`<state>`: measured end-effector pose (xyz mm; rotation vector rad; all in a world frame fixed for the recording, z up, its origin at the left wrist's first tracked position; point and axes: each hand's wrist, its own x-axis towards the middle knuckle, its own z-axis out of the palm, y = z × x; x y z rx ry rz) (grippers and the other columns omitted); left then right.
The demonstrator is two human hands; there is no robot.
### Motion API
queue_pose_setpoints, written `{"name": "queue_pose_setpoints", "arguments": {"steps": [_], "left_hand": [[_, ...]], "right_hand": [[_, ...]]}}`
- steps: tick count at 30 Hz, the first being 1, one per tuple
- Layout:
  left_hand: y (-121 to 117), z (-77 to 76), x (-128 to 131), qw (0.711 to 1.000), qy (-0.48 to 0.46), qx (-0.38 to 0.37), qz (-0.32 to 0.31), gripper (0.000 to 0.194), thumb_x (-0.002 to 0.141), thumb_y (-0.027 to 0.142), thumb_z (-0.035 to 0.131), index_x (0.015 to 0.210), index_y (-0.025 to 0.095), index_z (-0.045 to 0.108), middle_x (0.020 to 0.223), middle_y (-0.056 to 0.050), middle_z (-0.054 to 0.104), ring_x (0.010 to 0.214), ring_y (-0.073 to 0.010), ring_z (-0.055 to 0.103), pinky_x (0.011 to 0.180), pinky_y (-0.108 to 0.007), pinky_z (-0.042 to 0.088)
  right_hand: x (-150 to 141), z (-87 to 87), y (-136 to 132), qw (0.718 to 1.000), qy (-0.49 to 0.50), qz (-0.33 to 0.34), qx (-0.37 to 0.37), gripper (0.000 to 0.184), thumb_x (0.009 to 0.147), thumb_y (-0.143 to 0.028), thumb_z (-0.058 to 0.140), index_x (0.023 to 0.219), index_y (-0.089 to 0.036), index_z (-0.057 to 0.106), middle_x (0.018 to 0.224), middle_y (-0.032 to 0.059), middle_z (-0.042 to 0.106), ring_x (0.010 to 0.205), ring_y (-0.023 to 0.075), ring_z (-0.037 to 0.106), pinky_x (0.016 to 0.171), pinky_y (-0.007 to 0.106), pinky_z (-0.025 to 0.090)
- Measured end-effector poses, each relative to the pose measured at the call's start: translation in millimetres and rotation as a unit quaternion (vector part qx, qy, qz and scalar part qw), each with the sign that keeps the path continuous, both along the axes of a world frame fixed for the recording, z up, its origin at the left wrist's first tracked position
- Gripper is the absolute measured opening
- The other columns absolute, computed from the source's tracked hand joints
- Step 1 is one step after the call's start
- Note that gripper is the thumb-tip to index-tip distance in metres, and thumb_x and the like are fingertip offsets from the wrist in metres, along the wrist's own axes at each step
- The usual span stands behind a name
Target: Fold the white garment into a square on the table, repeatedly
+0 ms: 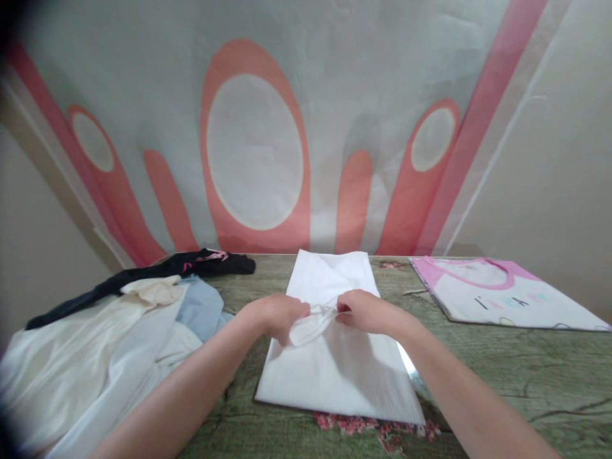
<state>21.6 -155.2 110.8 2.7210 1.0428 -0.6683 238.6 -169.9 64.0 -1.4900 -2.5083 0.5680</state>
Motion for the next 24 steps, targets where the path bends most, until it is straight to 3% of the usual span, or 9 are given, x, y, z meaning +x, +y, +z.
{"name": "queue_pose_setpoints", "arguments": {"steps": [3, 5, 11, 17, 24], "left_hand": [[13.3, -0.1, -8.5, 0.998, -0.055, -0.025, -0.015, 0.035, 0.062, 0.014, 0.059, 0.096, 0.017, 0.063, 0.090, -0.007, 0.066, 0.079, -0.0211, 0.060, 0.065, -0.025, 0.044], [26.8, -2.2, -17.2, 0.994, -0.087, -0.067, -0.007, 0.031, 0.065, 0.011, 0.053, 0.092, 0.016, 0.065, 0.087, -0.005, 0.067, 0.076, -0.0186, 0.060, 0.065, -0.024, 0.044], [57.8, -16.1, -39.9, 0.973, -0.130, -0.185, 0.047, 0.043, 0.063, 0.014, 0.053, 0.106, 0.014, 0.059, 0.094, -0.004, 0.062, 0.071, -0.0146, 0.059, 0.058, -0.021, 0.046], [65.4, -24.5, -45.4, 0.965, -0.150, -0.210, 0.053, 0.045, 0.065, 0.018, 0.057, 0.110, 0.014, 0.054, 0.093, -0.005, 0.061, 0.069, -0.0138, 0.059, 0.054, -0.020, 0.047], [73.6, -30.2, -47.9, 0.959, -0.171, -0.223, 0.037, 0.046, 0.063, 0.009, 0.059, 0.108, 0.015, 0.056, 0.093, -0.003, 0.061, 0.079, -0.0141, 0.058, 0.063, -0.019, 0.048]], "right_hand": [[-2.0, 0.3, -0.1, 1.000, 0.001, -0.007, -0.002, 0.016, 0.078, -0.028, 0.052, 0.077, -0.017, 0.064, 0.078, 0.0057, 0.068, 0.068, 0.0176, 0.058, 0.063, 0.025, 0.040], [-2.5, 0.6, 0.2, 1.000, -0.003, -0.014, -0.004, 0.018, 0.079, -0.029, 0.050, 0.077, -0.017, 0.064, 0.076, 0.0060, 0.067, 0.066, 0.0174, 0.058, 0.061, 0.026, 0.039], [0.4, -4.8, 4.6, 0.999, 0.002, -0.030, 0.023, 0.018, 0.078, -0.024, 0.050, 0.086, -0.017, 0.064, 0.082, 0.0066, 0.067, 0.073, 0.0182, 0.058, 0.068, 0.027, 0.041], [1.0, -10.6, 7.7, 0.999, -0.011, -0.017, 0.040, 0.018, 0.076, -0.021, 0.050, 0.086, -0.017, 0.065, 0.084, 0.0070, 0.066, 0.076, 0.0189, 0.058, 0.070, 0.027, 0.041], [2.2, -12.7, 7.0, 0.999, -0.020, -0.006, 0.036, 0.017, 0.077, -0.020, 0.049, 0.084, -0.017, 0.064, 0.083, 0.0066, 0.066, 0.078, 0.0201, 0.059, 0.072, 0.030, 0.042]]}}
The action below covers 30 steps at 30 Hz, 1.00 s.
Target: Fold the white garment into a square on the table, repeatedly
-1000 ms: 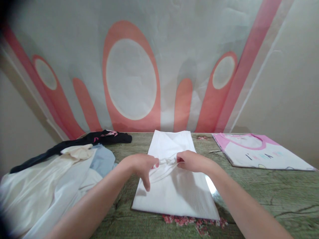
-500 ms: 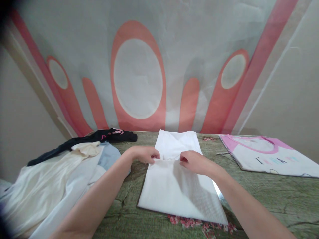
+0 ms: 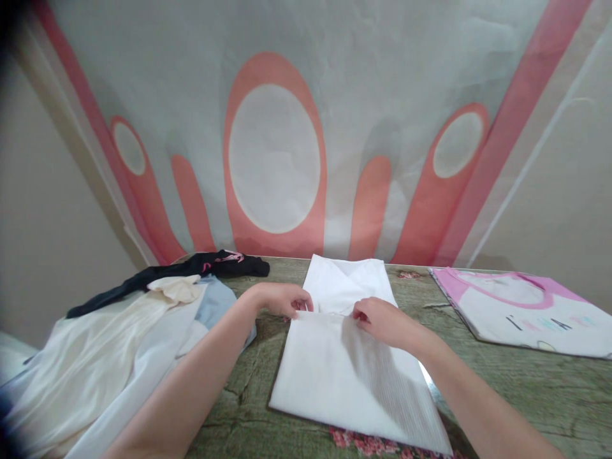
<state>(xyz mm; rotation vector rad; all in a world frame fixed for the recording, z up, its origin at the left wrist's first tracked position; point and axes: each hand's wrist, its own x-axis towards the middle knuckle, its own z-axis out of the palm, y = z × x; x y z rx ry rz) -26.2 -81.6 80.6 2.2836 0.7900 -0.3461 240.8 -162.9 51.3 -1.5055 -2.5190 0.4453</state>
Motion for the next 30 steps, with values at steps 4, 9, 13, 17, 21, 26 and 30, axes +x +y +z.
{"name": "queue_pose_setpoints", "arguments": {"steps": [4, 9, 13, 17, 21, 26, 30], "left_hand": [[-0.8, -1.0, -0.9, 0.999, -0.012, -0.019, 0.036, 0.045, 0.064, 0.016, 0.064, 0.108, 0.017, 0.056, 0.092, -0.002, 0.062, 0.072, -0.0135, 0.059, 0.059, -0.020, 0.048], [-2.0, -3.7, 1.2, 0.997, -0.017, -0.019, 0.077, 0.041, 0.067, 0.007, 0.052, 0.107, 0.015, 0.056, 0.090, -0.003, 0.063, 0.066, -0.0111, 0.060, 0.056, -0.019, 0.048], [-2.5, 0.3, 0.8, 0.995, -0.017, 0.022, 0.093, 0.041, 0.066, 0.009, 0.057, 0.106, 0.016, 0.058, 0.091, -0.002, 0.065, 0.075, -0.0124, 0.059, 0.064, -0.019, 0.046], [-3.6, 6.2, -3.6, 0.988, 0.001, 0.067, 0.142, 0.024, 0.067, 0.014, 0.059, 0.090, 0.014, 0.063, 0.082, -0.003, 0.066, 0.076, -0.0152, 0.059, 0.066, -0.021, 0.045], [-4.1, 5.4, -6.4, 0.982, 0.039, 0.026, 0.182, 0.019, 0.076, 0.026, 0.054, 0.065, 0.012, 0.059, 0.064, -0.005, 0.064, 0.061, -0.0140, 0.060, 0.058, -0.022, 0.047], [-4.7, -0.3, -5.1, 0.977, 0.035, -0.036, 0.206, 0.033, 0.073, 0.042, 0.062, 0.084, 0.012, 0.055, 0.068, -0.006, 0.066, 0.061, -0.0150, 0.063, 0.055, -0.022, 0.050], [-4.8, -7.1, -3.2, 0.976, 0.030, -0.053, 0.208, 0.068, 0.060, 0.029, 0.076, 0.114, 0.011, 0.039, 0.063, -0.003, 0.065, 0.061, -0.0176, 0.065, 0.054, -0.023, 0.051]], "right_hand": [[-5.0, 6.1, -3.5, 0.997, 0.028, 0.023, 0.067, 0.019, 0.079, -0.020, 0.049, 0.092, -0.016, 0.063, 0.094, 0.0089, 0.064, 0.089, 0.0219, 0.057, 0.080, 0.034, 0.043], [-31.8, 10.1, -16.3, 0.988, 0.047, 0.103, 0.103, 0.044, 0.085, -0.030, 0.047, 0.127, -0.019, 0.047, 0.134, 0.0093, 0.046, 0.123, 0.0235, 0.040, 0.102, 0.041, 0.030], [-48.6, -7.7, -24.6, 0.991, 0.010, 0.114, 0.062, 0.067, 0.086, -0.050, 0.042, 0.142, -0.019, 0.023, 0.147, 0.0085, 0.024, 0.134, 0.0252, 0.022, 0.108, 0.044, 0.020], [-51.2, -24.4, -26.9, 0.993, -0.024, 0.106, 0.052, 0.068, 0.087, -0.057, 0.032, 0.143, -0.020, 0.020, 0.147, 0.0085, 0.021, 0.135, 0.0271, 0.018, 0.109, 0.047, 0.013], [-53.8, -24.5, -30.3, 0.992, -0.037, 0.100, 0.072, 0.071, 0.087, -0.060, 0.029, 0.143, -0.019, 0.018, 0.148, 0.0082, 0.020, 0.136, 0.0272, 0.015, 0.110, 0.047, 0.012], [-64.1, -22.0, -36.7, 0.988, -0.053, 0.106, 0.099, 0.073, 0.087, -0.060, 0.026, 0.143, -0.015, 0.016, 0.147, 0.0124, 0.020, 0.136, 0.0271, 0.012, 0.110, 0.050, 0.007], [-69.0, -23.5, -36.9, 0.987, -0.059, 0.108, 0.107, 0.073, 0.087, -0.061, 0.026, 0.143, -0.014, 0.019, 0.146, 0.0133, 0.022, 0.136, 0.0279, 0.013, 0.109, 0.052, 0.006]]}}
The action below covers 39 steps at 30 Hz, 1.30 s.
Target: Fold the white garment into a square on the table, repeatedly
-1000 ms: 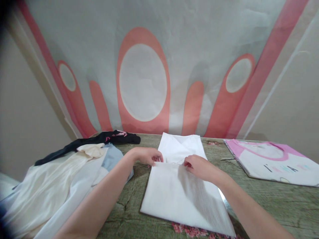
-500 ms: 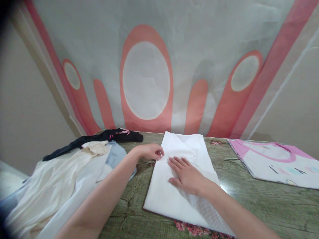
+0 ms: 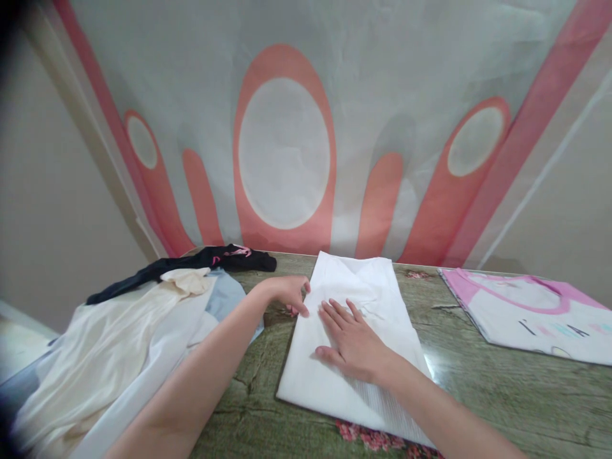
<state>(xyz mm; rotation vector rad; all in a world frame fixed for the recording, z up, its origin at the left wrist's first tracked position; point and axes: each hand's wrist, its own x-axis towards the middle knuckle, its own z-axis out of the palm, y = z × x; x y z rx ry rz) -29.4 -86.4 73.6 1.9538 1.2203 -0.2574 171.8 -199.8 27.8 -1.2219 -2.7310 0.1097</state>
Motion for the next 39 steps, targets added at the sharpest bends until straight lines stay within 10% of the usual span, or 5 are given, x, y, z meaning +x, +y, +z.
{"name": "queue_pose_setpoints", "arguments": {"steps": [9, 16, 21, 29, 39], "left_hand": [[-6.3, 6.2, 2.0, 0.997, 0.044, 0.057, -0.032, 0.070, 0.063, 0.023, 0.073, 0.120, 0.012, 0.034, 0.073, -0.005, 0.068, 0.067, -0.0199, 0.066, 0.060, -0.026, 0.051], [-38.1, 27.1, 29.1, 0.966, 0.031, 0.241, -0.084, 0.044, 0.082, 0.024, 0.051, 0.123, 0.013, 0.041, 0.132, -0.014, 0.045, 0.122, -0.0260, 0.042, 0.099, -0.033, 0.033], [-68.5, 3.8, 68.0, 0.919, -0.025, 0.316, -0.234, 0.050, 0.090, 0.029, 0.035, 0.136, 0.010, 0.026, 0.146, -0.014, 0.022, 0.134, -0.0235, 0.019, 0.106, -0.037, 0.021], [-83.8, -40.6, 85.2, 0.910, -0.023, 0.360, -0.203, 0.072, 0.087, 0.062, 0.020, 0.141, 0.015, 0.019, 0.149, -0.010, 0.010, 0.136, -0.0273, 0.004, 0.107, -0.046, 0.010], [-80.5, -47.9, 84.6, 0.900, -0.018, 0.383, -0.206, 0.074, 0.086, 0.064, 0.018, 0.141, 0.015, 0.019, 0.149, -0.010, 0.009, 0.137, -0.0255, 0.005, 0.108, -0.043, 0.009]], "right_hand": [[50.8, 20.9, 29.4, 0.996, 0.045, -0.081, 0.007, 0.061, 0.092, -0.047, 0.025, 0.144, -0.018, 0.014, 0.149, 0.0079, 0.015, 0.136, 0.0235, 0.013, 0.110, 0.047, 0.017], [100.8, 18.4, 41.4, 0.988, 0.063, -0.138, -0.019, 0.053, 0.088, -0.026, 0.032, 0.139, -0.013, 0.030, 0.144, 0.0097, 0.030, 0.133, 0.0221, 0.025, 0.110, 0.043, 0.022], [105.3, -11.4, 19.8, 0.989, 0.096, -0.109, -0.026, 0.053, 0.089, -0.024, 0.032, 0.141, -0.017, 0.027, 0.146, 0.0069, 0.027, 0.134, 0.0208, 0.023, 0.110, 0.044, 0.023], [112.0, -23.7, -14.4, 0.990, 0.034, -0.128, -0.045, 0.064, 0.090, -0.053, 0.028, 0.144, -0.021, 0.015, 0.149, 0.0069, 0.018, 0.136, 0.0235, 0.014, 0.110, 0.047, 0.015], [126.5, -28.0, -8.6, 0.969, 0.150, -0.190, -0.042, 0.061, 0.091, -0.051, 0.027, 0.140, -0.015, 0.027, 0.146, 0.0103, 0.026, 0.134, 0.0226, 0.021, 0.110, 0.044, 0.019]]}}
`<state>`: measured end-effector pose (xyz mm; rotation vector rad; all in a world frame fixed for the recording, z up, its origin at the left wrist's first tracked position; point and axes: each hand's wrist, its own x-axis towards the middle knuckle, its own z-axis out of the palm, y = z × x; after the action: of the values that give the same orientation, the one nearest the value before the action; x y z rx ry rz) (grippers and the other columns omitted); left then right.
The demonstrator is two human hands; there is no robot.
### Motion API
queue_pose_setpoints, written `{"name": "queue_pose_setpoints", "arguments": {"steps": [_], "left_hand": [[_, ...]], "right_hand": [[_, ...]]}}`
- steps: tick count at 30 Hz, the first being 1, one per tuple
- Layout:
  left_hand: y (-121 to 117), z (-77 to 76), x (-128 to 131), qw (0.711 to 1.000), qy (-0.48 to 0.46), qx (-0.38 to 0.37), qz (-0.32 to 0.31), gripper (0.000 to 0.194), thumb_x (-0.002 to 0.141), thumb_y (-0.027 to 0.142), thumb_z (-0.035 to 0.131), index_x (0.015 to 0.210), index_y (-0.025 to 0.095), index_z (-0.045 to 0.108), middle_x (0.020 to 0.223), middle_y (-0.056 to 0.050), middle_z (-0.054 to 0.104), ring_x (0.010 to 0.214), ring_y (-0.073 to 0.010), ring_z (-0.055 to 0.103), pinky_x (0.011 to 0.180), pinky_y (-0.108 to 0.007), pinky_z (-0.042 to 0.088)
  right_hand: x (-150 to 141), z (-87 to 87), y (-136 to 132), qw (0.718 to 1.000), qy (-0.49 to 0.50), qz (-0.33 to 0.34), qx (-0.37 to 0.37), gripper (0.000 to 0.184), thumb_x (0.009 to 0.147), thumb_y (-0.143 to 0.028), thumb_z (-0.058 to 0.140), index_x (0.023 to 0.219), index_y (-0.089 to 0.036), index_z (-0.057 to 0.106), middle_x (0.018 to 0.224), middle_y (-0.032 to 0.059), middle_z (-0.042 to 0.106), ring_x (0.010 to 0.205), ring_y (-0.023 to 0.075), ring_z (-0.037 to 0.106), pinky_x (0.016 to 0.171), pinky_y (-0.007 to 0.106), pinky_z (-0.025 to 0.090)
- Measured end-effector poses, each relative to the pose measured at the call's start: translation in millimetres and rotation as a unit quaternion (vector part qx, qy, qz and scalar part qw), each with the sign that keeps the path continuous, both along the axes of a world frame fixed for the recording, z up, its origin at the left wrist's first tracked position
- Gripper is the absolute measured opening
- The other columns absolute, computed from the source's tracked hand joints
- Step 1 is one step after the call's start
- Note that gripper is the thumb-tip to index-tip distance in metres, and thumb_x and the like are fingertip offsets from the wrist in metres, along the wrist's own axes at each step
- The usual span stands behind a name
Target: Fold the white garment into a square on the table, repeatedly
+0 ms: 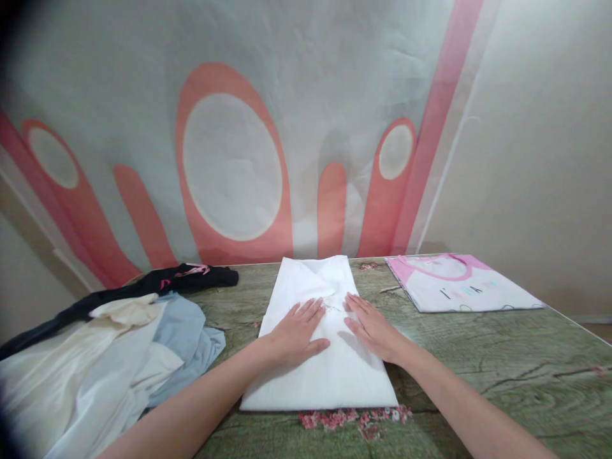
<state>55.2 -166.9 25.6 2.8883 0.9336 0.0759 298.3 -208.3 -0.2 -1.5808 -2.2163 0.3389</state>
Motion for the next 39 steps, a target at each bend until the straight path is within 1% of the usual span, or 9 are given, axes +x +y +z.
{"name": "queue_pose_setpoints", "arguments": {"steps": [7, 11, 15, 18, 22, 25, 31, 36, 39], "left_hand": [[-2.9, 12.6, -8.9, 1.000, 0.010, -0.019, -0.015, 0.069, 0.089, 0.059, 0.022, 0.142, 0.016, 0.016, 0.149, -0.010, 0.009, 0.137, -0.0234, 0.004, 0.109, -0.041, 0.007], [-7.1, 28.5, -11.7, 0.999, 0.009, -0.027, -0.025, 0.066, 0.091, 0.055, 0.022, 0.143, 0.017, 0.007, 0.149, -0.011, 0.006, 0.137, -0.0222, 0.002, 0.109, -0.043, 0.005], [-21.6, 37.2, 9.6, 0.997, 0.006, -0.017, -0.081, 0.063, 0.091, 0.055, 0.021, 0.142, 0.017, 0.017, 0.149, -0.011, 0.007, 0.137, -0.0242, 0.004, 0.108, -0.045, 0.006], [-30.7, 32.2, 32.4, 0.993, 0.012, -0.025, -0.115, 0.065, 0.090, 0.057, 0.020, 0.140, 0.016, 0.023, 0.148, -0.011, 0.012, 0.136, -0.0253, 0.008, 0.108, -0.045, 0.008], [-32.2, 18.9, 47.5, 0.997, 0.015, -0.026, -0.065, 0.066, 0.090, 0.059, 0.019, 0.141, 0.017, 0.019, 0.148, -0.011, 0.013, 0.136, -0.0253, 0.010, 0.108, -0.045, 0.010], [-30.9, 13.7, 47.4, 0.999, 0.002, -0.014, -0.051, 0.065, 0.090, 0.059, 0.019, 0.142, 0.019, 0.018, 0.149, -0.009, 0.012, 0.136, -0.0245, 0.009, 0.109, -0.044, 0.010], [-32.7, 13.4, 45.3, 0.998, -0.008, -0.010, -0.055, 0.066, 0.089, 0.059, 0.018, 0.142, 0.019, 0.018, 0.149, -0.009, 0.013, 0.136, -0.0241, 0.010, 0.109, -0.042, 0.010], [-34.4, 10.2, 45.3, 0.998, -0.024, -0.009, -0.052, 0.065, 0.090, 0.059, 0.020, 0.141, 0.019, 0.019, 0.148, -0.008, 0.015, 0.136, -0.0246, 0.011, 0.109, -0.043, 0.011], [-32.7, 10.4, 42.9, 0.998, -0.046, -0.005, -0.050, 0.060, 0.091, 0.054, 0.026, 0.140, 0.019, 0.024, 0.147, -0.009, 0.020, 0.135, -0.0246, 0.016, 0.109, -0.042, 0.014]], "right_hand": [[40.2, -10.0, 12.8, 0.985, 0.127, -0.107, 0.044, 0.047, 0.090, -0.039, 0.029, 0.130, -0.019, 0.045, 0.133, 0.0084, 0.048, 0.124, 0.0223, 0.042, 0.106, 0.046, 0.029], [40.1, -11.9, 16.1, 0.978, 0.150, -0.133, 0.060, 0.041, 0.087, -0.030, 0.032, 0.121, -0.020, 0.054, 0.122, 0.0067, 0.058, 0.114, 0.0214, 0.051, 0.102, 0.045, 0.035], [33.5, -10.8, 15.6, 0.974, 0.154, -0.136, 0.098, 0.035, 0.083, -0.024, 0.035, 0.106, -0.018, 0.061, 0.106, 0.0081, 0.064, 0.101, 0.0210, 0.057, 0.093, 0.041, 0.043], [30.6, -8.0, 12.6, 0.969, 0.169, -0.150, 0.102, 0.032, 0.081, -0.026, 0.039, 0.102, -0.018, 0.062, 0.099, 0.0081, 0.066, 0.090, 0.0213, 0.060, 0.084, 0.039, 0.046], [28.4, -3.4, 9.4, 0.970, 0.198, -0.132, 0.047, 0.032, 0.082, -0.029, 0.039, 0.102, -0.019, 0.061, 0.081, 0.0043, 0.067, 0.075, 0.0198, 0.061, 0.075, 0.037, 0.049], [26.6, 0.2, 9.9, 0.967, 0.229, -0.108, 0.012, 0.033, 0.084, -0.029, 0.036, 0.102, -0.018, 0.061, 0.074, 0.0027, 0.065, 0.071, 0.0187, 0.061, 0.072, 0.035, 0.049], [23.2, 2.5, 8.4, 0.961, 0.258, -0.099, 0.011, 0.029, 0.082, -0.033, 0.043, 0.100, -0.017, 0.060, 0.084, 0.0039, 0.066, 0.075, 0.0178, 0.060, 0.072, 0.032, 0.048], [21.7, -1.1, 5.3, 0.973, 0.213, -0.090, 0.000, 0.034, 0.077, -0.038, 0.054, 0.103, -0.016, 0.058, 0.070, 0.0004, 0.062, 0.059, 0.0149, 0.055, 0.057, 0.028, 0.045], [23.1, 0.4, 5.5, 0.976, 0.196, -0.099, 0.009, 0.032, 0.080, -0.040, 0.050, 0.101, -0.017, 0.059, 0.072, 0.0012, 0.063, 0.062, 0.0157, 0.055, 0.061, 0.029, 0.045]]}}
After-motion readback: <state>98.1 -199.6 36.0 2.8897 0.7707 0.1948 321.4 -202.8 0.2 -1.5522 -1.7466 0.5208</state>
